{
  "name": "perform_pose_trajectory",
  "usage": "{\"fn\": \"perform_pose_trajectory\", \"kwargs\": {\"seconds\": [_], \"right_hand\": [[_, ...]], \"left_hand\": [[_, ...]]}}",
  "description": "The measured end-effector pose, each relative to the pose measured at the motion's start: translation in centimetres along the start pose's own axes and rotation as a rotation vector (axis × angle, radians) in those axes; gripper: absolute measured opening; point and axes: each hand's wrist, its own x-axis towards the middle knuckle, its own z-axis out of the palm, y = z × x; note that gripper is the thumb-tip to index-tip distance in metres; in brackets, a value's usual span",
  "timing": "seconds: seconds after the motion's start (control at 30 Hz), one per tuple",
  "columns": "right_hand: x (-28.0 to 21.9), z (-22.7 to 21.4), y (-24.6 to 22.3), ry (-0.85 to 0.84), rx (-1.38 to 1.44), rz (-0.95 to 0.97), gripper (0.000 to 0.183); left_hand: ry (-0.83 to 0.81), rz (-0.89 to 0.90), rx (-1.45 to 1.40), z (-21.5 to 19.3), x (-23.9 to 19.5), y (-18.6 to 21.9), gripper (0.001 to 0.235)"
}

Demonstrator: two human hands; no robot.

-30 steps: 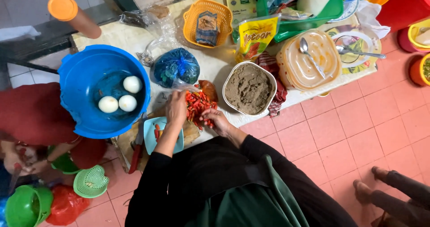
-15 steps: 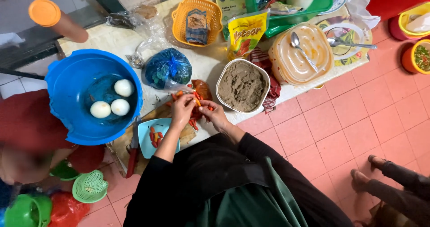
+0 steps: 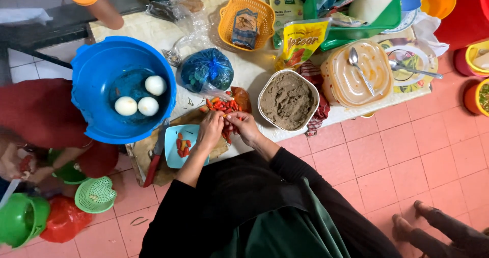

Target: The recorder is removing the stems from red chili peppers and placing the cleaned chilies into a small blue bowl.

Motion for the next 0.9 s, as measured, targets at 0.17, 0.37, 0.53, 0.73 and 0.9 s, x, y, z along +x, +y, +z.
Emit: {"fn": "perform_pose_trajectory", "kwargs": {"seconds": [0.17,0.37,0.53,0.73,0.9], "right_hand": [[-0.3,0.2,-0.4,-0.041,0.084,0.073,0.02],[-0.8,1.0,-1.2,-0.051,0.12,0.127,0.02],[-1.3,1.6,-1.2,-0.058,0.107,0.156,0.02],[-2.3,2.7,-1.8,-0.087,0.036,0.164,0.019],[-3.9,6.8,0.9,-0.17,-0.16,0.115,0.016]], "left_hand": [[-0.009,0.067,-0.009,0.2,-0.4,-1.8,0.016],[-0.003,0.074,-0.152,-3.4,0.3,1.2,0.016],[0.091,0.236,0.1,-2.2,-0.3,-0.6,0.01],[0.197,0.202,0.296,-4.0,1.1,-2.0,0.007],[0.022,-0.078,0.435,-7.2,3.4,-3.2,0.014]]}}
